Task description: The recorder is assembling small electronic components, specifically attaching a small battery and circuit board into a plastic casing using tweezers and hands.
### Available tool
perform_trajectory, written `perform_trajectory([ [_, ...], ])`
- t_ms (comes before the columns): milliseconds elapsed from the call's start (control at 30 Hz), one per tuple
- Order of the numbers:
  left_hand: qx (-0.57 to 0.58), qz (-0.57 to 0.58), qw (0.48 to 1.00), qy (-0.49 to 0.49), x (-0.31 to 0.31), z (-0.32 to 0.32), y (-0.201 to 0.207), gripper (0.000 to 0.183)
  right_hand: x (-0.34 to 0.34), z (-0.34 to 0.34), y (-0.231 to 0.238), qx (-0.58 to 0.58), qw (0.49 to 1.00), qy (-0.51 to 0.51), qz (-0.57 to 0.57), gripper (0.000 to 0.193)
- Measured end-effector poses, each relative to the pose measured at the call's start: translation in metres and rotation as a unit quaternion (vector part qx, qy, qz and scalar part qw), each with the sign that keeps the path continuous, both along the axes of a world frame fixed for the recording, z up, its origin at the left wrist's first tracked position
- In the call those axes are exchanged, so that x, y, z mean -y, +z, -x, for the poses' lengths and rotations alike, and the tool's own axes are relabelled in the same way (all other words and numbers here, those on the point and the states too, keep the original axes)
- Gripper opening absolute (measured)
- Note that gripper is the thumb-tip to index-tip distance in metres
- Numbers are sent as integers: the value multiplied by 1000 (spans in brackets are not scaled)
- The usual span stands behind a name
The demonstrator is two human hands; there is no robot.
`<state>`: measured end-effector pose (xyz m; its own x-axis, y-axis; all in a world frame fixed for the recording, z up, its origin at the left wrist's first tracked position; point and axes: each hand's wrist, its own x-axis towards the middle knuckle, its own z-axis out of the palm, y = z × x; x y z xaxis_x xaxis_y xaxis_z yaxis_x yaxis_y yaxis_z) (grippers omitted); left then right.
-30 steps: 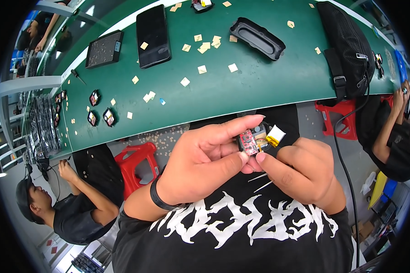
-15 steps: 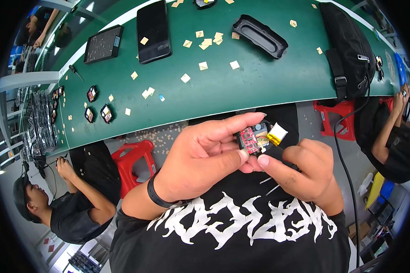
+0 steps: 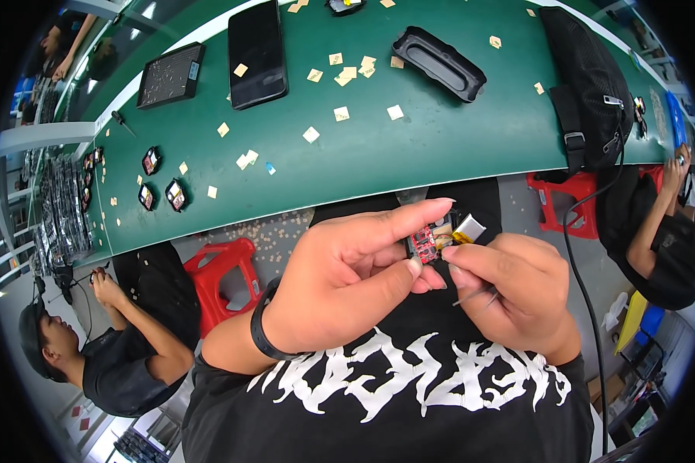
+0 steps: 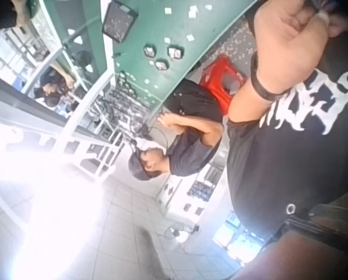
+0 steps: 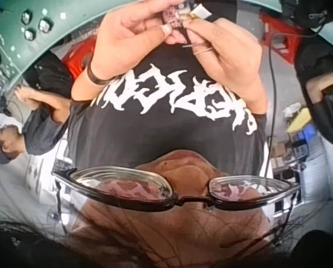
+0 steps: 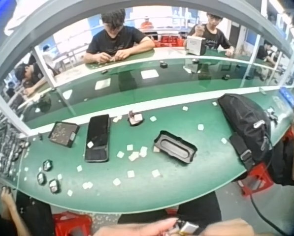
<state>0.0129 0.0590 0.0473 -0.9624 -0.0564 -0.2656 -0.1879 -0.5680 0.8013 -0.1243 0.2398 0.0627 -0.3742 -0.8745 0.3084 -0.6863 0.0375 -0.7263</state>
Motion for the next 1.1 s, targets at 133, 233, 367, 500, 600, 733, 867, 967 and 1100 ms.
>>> perform_trajectory([
  [133,-19,63,998,21,-2,0,0,54,0,-6,7,39,999,-11,-30,25],
  [233,-21,150,988,4,1,0,2,53,-5,-11,20,257,957,-87,-101,24],
  [367,-17,139,990,30,0,-1,2,54,-17,-8,18,157,983,-33,-89,20],
  [500,-19,128,991,41,-1,0,4,54,-17,-17,13,93,988,-48,-111,18],
  [600,-17,154,987,35,-2,1,6,53,-14,-20,10,107,986,-63,-115,17],
  [733,-31,190,981,24,-2,0,4,53,-12,-21,8,104,987,-67,-101,15],
  [867,-39,175,984,17,-4,-1,4,53,-11,-22,4,112,988,-61,-91,14],
  [967,-16,79,996,28,-3,-2,3,55,-10,-23,2,138,987,-63,-55,13],
  [1100,-8,-9,1000,-15,5,-2,1,58,-10,-24,2,155,985,-63,-38,10],
])
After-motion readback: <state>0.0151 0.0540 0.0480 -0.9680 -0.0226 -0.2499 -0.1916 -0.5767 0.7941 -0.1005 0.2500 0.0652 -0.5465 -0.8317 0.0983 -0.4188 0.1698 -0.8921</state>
